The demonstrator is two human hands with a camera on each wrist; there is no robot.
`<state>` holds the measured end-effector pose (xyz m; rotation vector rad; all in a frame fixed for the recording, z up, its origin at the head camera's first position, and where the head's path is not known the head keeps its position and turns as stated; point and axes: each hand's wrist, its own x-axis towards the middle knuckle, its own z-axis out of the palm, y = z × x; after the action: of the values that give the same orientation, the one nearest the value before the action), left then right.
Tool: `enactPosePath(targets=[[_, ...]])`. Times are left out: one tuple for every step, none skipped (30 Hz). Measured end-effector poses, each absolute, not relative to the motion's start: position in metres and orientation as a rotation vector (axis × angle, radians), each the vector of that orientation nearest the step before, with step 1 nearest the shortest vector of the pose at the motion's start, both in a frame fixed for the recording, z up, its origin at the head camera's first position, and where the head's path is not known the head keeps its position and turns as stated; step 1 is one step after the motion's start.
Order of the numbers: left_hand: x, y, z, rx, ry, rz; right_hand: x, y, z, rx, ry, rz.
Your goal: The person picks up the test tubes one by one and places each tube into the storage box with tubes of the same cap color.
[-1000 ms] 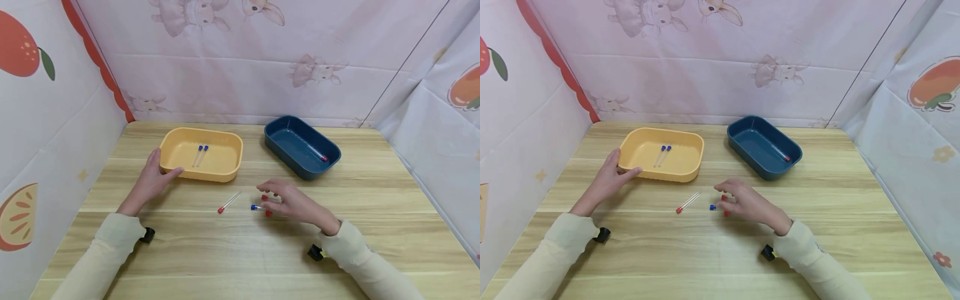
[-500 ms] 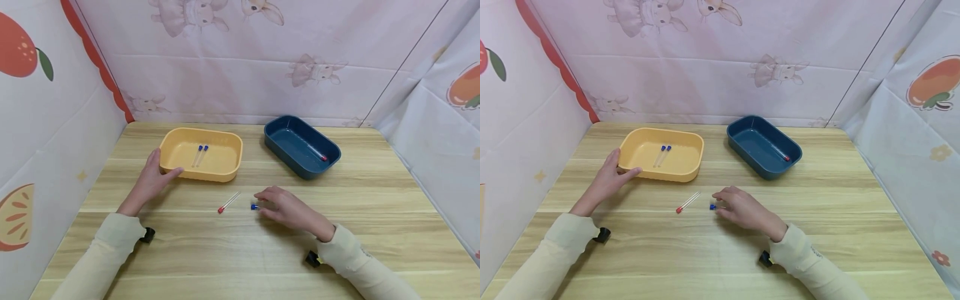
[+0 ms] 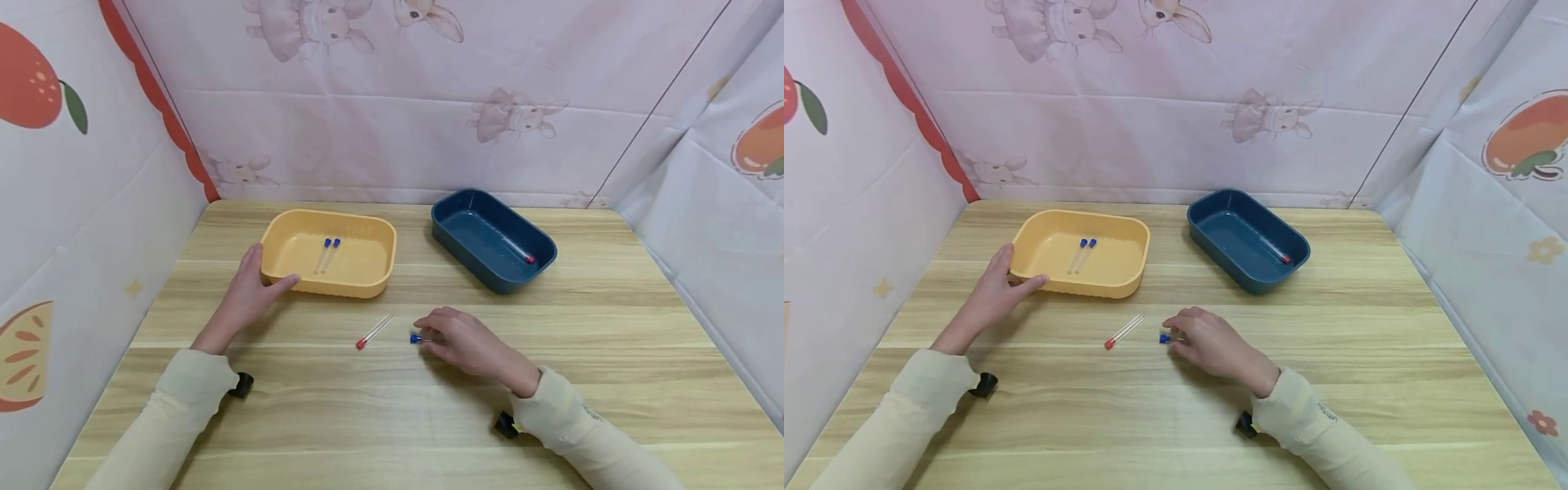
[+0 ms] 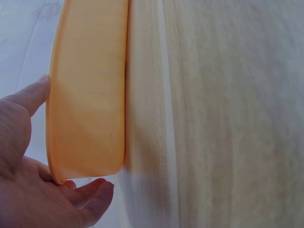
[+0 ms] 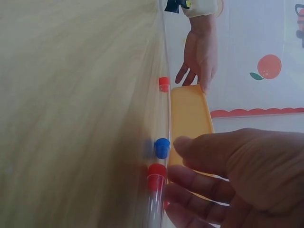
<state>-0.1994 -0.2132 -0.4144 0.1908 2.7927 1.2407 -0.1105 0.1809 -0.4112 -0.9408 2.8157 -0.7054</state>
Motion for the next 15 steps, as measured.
enactPosePath(targets=[[-0.1994, -0.2132, -0.4144, 0.191, 2.793, 1.244, -0.1106, 0.1804, -0.4118, -0.948, 2.822, -0.695], [-0.1996, -0.2133, -0.4146, 0.191, 2.793, 1.246, -0.1105, 0.1797, -0.4122, -0.948, 2.827, -0.692], [-0.1996, -0.2131, -0.4144, 0.192, 2.793, 1.249, -0.1106, 0.1791, -0.4129, -0.956, 2.832, -0.684], [-0.1994, -0.2128, -0.4141, 0.192, 2.792, 1.249, -0.1107, 0.1787, -0.4136, -0.961, 2.838, -0.674], [-0.1990, -0.2126, -0.4136, 0.191, 2.790, 1.249, -0.1107, 0.1782, -0.4142, -0.966, 2.844, -0.666], [-0.1988, -0.2124, -0.4132, 0.189, 2.788, 1.251, -0.1108, 0.1776, -0.4148, -0.969, 2.850, -0.659], [-0.1986, -0.2123, -0.4130, 0.189, 2.789, 1.250, -0.1110, 0.1772, -0.4154, -0.972, 2.854, -0.650], [-0.1986, -0.2122, -0.4128, 0.189, 2.788, 1.249, -0.1112, 0.1767, -0.4160, -0.972, 2.857, -0.645], [-0.1985, -0.2120, -0.4125, 0.187, 2.787, 1.249, -0.1115, 0.1763, -0.4164, -0.972, 2.858, -0.642], [-0.1985, -0.2123, -0.4125, 0.186, 2.787, 1.246, -0.1118, 0.1759, -0.4167, -0.971, 2.858, -0.644], [-0.1985, -0.2123, -0.4126, 0.186, 2.787, 1.247, -0.1121, 0.1753, -0.4169, -0.971, 2.856, -0.648], [-0.1987, -0.2124, -0.4129, 0.186, 2.788, 1.246, -0.1126, 0.1747, -0.4173, -0.969, 2.851, -0.650], [-0.1987, -0.2125, -0.4130, 0.186, 2.790, 1.243, -0.1131, 0.1739, -0.4172, -0.960, 2.844, -0.655], [-0.1988, -0.2125, -0.4133, 0.185, 2.791, 1.241, -0.1137, 0.1732, -0.4172, -0.953, 2.838, -0.657], [-0.1986, -0.2125, -0.4134, 0.186, 2.794, 1.240, -0.1144, 0.1723, -0.4171, -0.943, 2.830, -0.660]])
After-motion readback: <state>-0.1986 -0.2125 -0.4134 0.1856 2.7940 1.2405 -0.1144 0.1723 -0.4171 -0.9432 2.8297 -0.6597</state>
